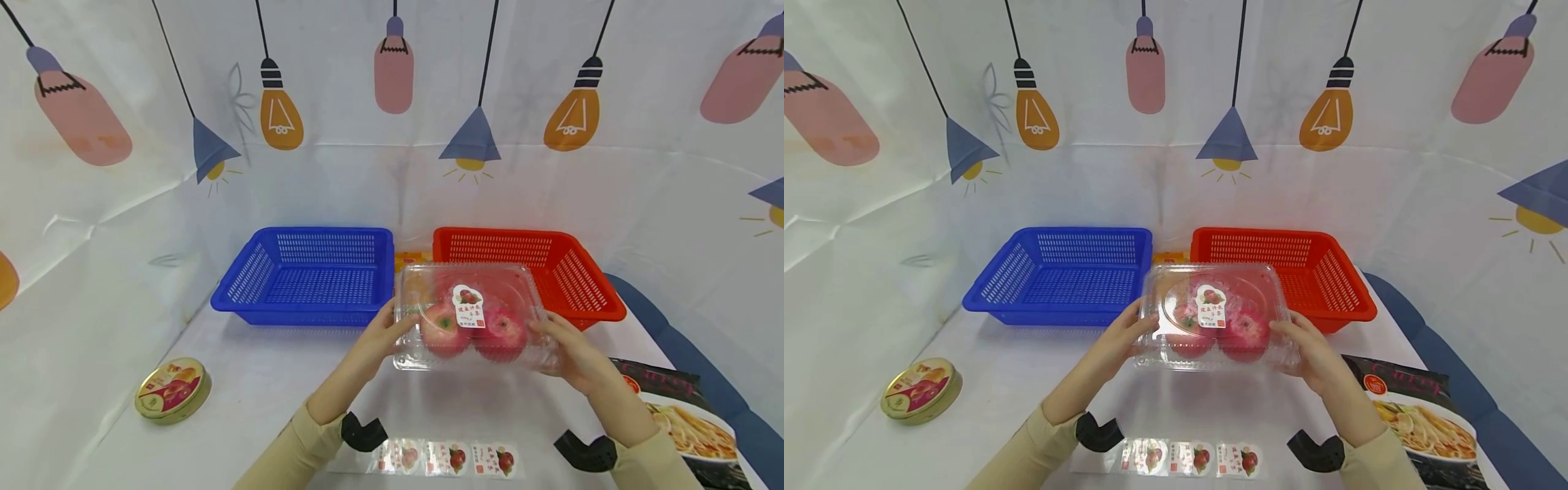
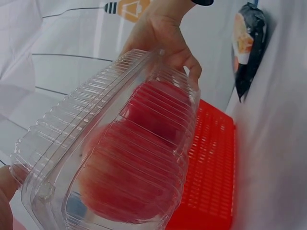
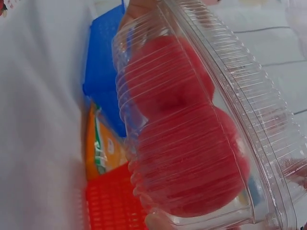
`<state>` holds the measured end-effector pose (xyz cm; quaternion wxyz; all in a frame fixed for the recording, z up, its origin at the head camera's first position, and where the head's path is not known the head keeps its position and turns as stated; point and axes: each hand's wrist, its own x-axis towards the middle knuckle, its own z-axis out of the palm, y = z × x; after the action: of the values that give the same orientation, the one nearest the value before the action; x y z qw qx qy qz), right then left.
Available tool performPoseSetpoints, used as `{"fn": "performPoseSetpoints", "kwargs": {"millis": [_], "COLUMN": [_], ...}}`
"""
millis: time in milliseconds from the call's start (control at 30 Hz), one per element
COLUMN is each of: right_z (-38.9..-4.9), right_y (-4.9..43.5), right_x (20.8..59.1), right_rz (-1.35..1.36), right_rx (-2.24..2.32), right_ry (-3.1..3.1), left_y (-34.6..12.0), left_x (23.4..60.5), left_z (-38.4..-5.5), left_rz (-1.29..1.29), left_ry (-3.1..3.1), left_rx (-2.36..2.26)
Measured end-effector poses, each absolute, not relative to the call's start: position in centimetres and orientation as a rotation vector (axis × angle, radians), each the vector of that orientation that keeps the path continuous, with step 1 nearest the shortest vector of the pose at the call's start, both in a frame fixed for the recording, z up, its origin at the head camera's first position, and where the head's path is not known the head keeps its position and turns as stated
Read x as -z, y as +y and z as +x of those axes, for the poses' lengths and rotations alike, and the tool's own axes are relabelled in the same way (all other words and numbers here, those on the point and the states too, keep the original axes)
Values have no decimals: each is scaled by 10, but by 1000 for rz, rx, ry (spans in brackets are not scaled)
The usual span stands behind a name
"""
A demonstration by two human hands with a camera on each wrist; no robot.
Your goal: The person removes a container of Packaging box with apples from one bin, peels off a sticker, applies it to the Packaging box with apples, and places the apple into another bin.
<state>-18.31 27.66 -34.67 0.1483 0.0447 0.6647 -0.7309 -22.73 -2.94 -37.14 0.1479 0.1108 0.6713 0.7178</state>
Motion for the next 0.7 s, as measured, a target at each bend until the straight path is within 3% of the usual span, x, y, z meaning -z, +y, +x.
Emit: {"fn": "performPoseSetpoints", "kwargs": {"millis": [233,700], "right_z": [-194,-218], "right_y": [284,300], "right_x": [338,335], "right_rz": [153,515], "right_rx": [2205,2299], "right_ry": [1831,1631], "left_y": [-23,-6], "left_x": [363,363], "left_z": [-240,-257], "left_rz": [292,360], "left_ry": [1889,1839], "left_rx": [-2089,-2169]}}
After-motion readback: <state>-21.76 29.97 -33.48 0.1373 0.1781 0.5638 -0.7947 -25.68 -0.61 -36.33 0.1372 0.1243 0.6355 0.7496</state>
